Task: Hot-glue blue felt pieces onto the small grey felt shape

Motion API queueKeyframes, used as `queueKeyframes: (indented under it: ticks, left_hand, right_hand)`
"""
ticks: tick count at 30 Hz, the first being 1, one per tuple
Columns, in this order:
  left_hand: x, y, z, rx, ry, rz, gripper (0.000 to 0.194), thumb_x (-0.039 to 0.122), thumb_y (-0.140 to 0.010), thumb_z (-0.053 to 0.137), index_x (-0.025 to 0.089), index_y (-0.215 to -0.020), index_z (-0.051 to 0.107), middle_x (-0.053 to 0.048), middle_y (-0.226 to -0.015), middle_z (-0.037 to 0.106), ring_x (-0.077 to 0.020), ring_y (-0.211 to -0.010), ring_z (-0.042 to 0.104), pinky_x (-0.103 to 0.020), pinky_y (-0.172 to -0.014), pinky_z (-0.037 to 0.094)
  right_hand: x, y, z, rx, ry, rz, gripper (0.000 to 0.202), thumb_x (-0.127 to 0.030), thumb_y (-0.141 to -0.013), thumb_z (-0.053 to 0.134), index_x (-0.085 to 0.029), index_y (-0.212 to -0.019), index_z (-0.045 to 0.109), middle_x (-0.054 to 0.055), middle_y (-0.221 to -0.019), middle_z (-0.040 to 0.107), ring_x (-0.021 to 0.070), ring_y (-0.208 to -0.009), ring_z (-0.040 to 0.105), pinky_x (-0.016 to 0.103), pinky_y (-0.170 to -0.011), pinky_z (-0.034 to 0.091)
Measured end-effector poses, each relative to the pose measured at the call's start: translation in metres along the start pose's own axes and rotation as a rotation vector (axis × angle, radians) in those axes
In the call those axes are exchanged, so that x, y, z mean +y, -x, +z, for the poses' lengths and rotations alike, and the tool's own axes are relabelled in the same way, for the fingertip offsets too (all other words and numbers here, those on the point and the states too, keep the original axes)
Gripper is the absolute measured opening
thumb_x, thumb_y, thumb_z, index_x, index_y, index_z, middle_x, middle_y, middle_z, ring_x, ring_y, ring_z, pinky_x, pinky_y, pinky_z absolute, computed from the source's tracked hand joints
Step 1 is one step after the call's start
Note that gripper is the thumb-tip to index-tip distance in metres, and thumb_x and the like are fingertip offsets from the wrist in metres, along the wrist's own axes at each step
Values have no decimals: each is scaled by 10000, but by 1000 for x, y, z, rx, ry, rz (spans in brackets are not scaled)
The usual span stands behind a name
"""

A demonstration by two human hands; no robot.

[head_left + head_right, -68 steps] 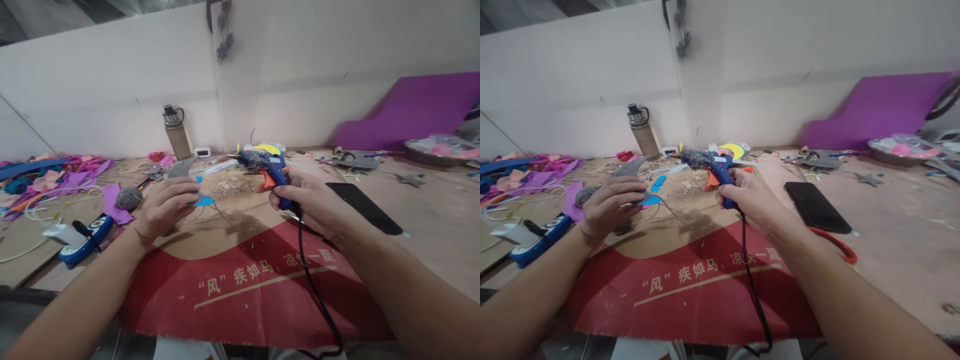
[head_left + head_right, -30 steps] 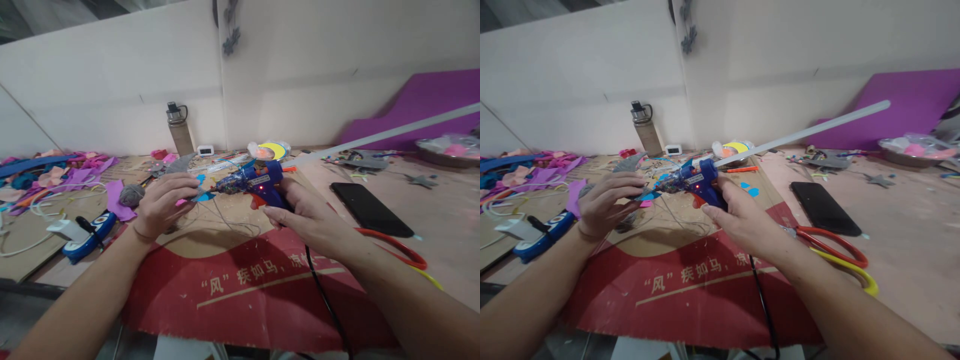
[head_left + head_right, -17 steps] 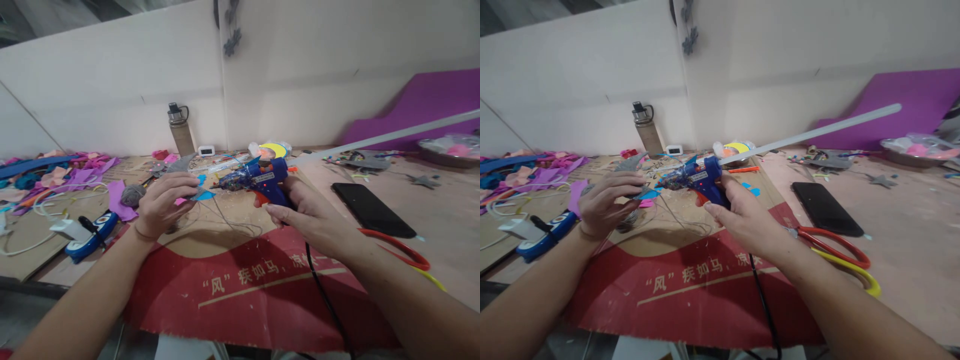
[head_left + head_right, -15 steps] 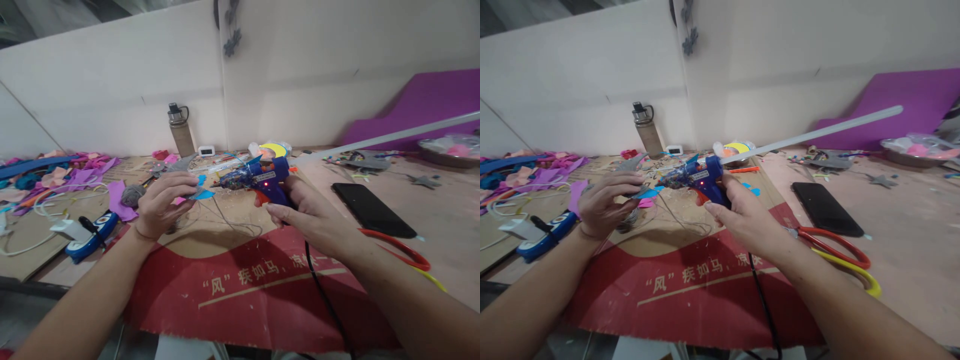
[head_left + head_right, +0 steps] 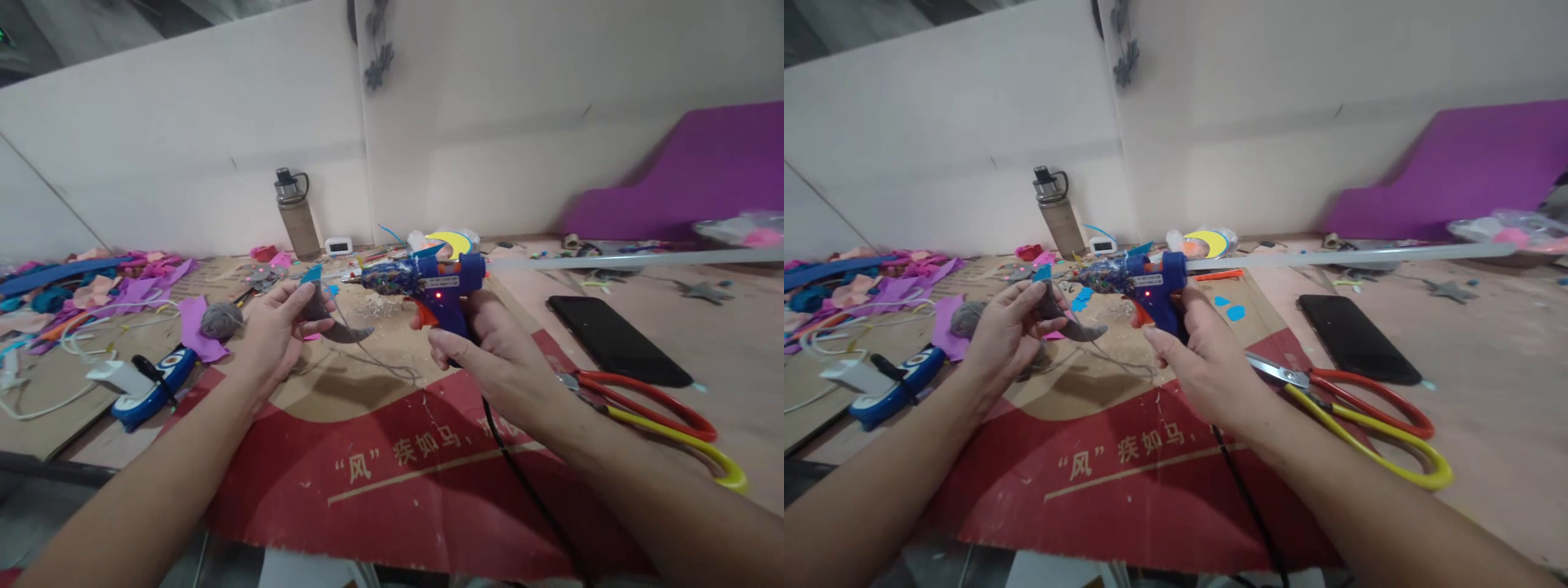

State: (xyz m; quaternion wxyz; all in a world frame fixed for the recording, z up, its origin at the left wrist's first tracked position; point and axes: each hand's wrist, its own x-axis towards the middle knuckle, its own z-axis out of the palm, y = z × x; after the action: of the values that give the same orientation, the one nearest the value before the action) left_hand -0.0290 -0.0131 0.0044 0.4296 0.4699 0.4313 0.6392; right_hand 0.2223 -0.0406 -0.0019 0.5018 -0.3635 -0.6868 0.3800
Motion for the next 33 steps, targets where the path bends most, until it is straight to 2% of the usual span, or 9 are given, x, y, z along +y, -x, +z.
queueKeyframes:
  ticks: [6, 14, 24, 33]
  left_hand:
    - [-2, 6, 7, -65, 0, -35, 262, 370, -747, 784, 160, -782, 630, -36, -760, 714, -142, -685, 695, -230, -560, 602]
    - [-1, 9, 10, -122, 16, -53, 259, 366, -745, 789, 152, -781, 647, -46, -758, 711, -141, -678, 687, -227, -572, 600]
    - [2, 11, 11, -121, 28, -62, 251, 350, -753, 781, 148, -779, 634, -39, -750, 720, -144, -674, 693, -236, -582, 604]
    - [3, 12, 12, -126, 49, -68, 246, 326, -740, 795, 146, -781, 631, -42, -749, 727, -148, -669, 702, -236, -587, 607]
  right_hand:
    - [6, 2, 1, -33, 70, -15, 262, -336, -906, 551, -235, -1147, 540, 76, -1057, 658, 222, -946, 612, 365, -767, 524]
    - [5, 1, 3, -40, 73, -16, 269, -347, -909, 539, -219, -1144, 558, 80, -1007, 667, 242, -971, 614, 404, -829, 527]
    - [11, 0, 5, -18, 17, -85, 190, -315, -901, 567, -223, -1066, 562, 61, -931, 666, 243, -966, 621, 435, -867, 529]
    - [12, 0, 4, -16, 35, -82, 209, -319, -907, 551, -227, -1095, 552, 80, -1031, 672, 241, -958, 623, 424, -830, 532]
